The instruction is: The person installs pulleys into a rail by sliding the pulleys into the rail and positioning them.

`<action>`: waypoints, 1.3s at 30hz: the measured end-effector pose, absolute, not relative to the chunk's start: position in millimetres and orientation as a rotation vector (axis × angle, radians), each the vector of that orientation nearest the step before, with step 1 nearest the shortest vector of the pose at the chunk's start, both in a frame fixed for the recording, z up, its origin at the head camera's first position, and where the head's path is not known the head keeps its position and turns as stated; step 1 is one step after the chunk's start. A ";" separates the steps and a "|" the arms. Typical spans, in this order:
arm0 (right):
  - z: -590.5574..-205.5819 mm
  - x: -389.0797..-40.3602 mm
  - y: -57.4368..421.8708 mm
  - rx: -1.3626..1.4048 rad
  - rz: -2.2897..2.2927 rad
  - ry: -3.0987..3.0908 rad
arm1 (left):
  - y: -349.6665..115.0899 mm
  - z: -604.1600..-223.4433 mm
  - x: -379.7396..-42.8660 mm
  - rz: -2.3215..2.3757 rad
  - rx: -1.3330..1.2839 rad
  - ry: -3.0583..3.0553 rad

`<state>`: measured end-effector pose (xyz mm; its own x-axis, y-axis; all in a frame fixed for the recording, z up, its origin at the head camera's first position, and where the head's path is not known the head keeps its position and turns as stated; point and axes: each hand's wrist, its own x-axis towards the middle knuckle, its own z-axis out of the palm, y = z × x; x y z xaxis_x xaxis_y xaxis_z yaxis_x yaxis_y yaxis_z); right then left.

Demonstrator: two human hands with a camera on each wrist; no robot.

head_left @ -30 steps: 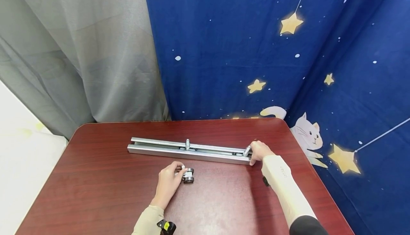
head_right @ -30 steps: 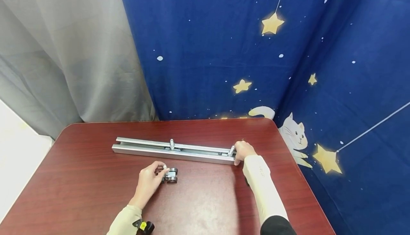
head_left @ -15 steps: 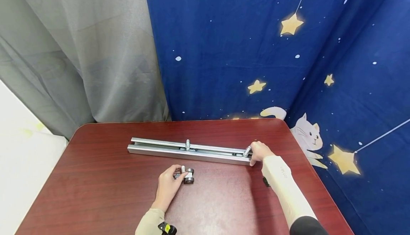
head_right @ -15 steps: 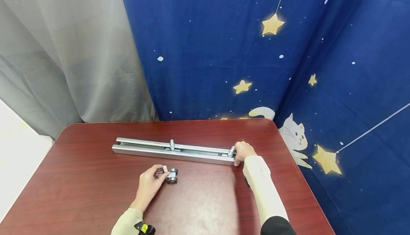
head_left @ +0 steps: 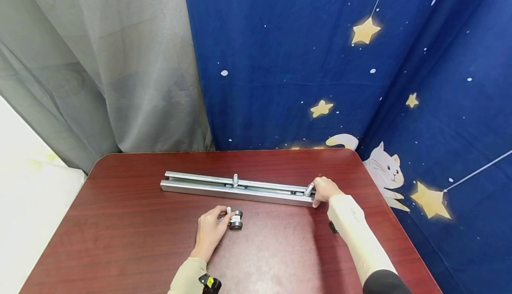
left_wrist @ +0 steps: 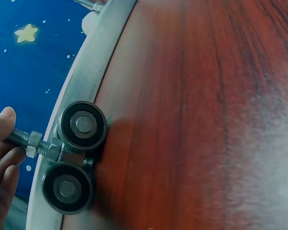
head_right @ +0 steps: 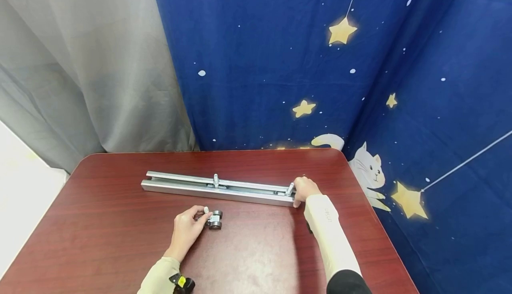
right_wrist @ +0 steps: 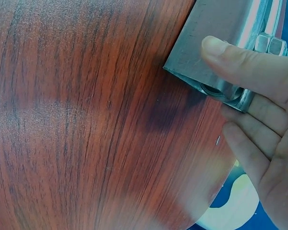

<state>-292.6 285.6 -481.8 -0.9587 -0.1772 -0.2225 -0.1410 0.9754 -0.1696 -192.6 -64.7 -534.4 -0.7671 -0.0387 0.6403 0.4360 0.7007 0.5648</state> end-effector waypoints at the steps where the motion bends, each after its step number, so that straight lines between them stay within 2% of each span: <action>1: -481.9 -292.6 285.1 -0.235 -0.221 2.884 | -66.1 -533.6 -193.0 -0.977 -0.300 -2.271; 39: -481.6 -289.0 285.7 -0.290 -0.277 2.877 | -197.9 -512.7 -207.0 -0.875 0.116 -2.227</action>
